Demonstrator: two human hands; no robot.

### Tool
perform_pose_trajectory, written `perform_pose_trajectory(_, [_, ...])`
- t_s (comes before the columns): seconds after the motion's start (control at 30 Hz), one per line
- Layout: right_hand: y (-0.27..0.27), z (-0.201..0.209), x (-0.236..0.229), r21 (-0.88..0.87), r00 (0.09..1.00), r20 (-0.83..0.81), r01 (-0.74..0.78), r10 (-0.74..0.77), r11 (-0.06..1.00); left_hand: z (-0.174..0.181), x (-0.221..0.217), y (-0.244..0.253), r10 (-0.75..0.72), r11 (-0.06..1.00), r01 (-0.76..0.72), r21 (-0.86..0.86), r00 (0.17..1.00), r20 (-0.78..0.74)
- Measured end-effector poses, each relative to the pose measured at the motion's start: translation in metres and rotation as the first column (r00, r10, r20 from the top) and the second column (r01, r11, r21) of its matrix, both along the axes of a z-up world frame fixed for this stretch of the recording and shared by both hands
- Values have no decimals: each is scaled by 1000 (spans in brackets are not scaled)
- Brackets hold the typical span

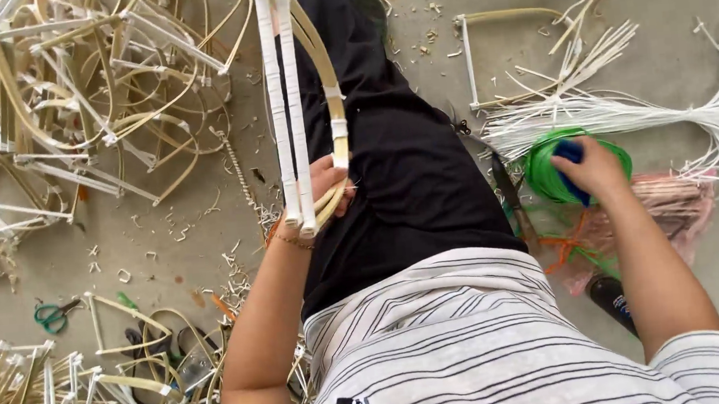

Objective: Assembling and binding curved bamboo strips into frames using tape and cutters.

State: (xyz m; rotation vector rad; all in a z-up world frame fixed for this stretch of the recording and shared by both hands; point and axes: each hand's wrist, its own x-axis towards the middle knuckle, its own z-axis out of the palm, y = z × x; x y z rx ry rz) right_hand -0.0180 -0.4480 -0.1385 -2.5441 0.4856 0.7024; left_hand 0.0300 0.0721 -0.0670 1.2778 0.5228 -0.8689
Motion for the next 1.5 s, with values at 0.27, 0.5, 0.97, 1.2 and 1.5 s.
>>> perform_pose_trajectory(0.27, [214,143,45,602,871,489,-377,49,704,30,15,-76,586,809,-569,-144,799,137])
perform_pose_trajectory(0.5, [227,126,85,984,941,-14,73,-339,162,14,-36,-43,580,813,-540,-219,713,393])
perform_pose_trajectory(0.97, [205,159,56,897,998,-59,52,3,440,104,20,-14,-158,715,-464,523,621,768])
perform_pose_trajectory(1.2, [206,174,42,886,995,66,-90,69,455,98,17,-11,-181,680,-538,498,535,825])
perform_pose_trajectory(1.5, [203,162,39,837,994,102,-67,-35,543,125,13,-12,58,917,-341,208,630,774])
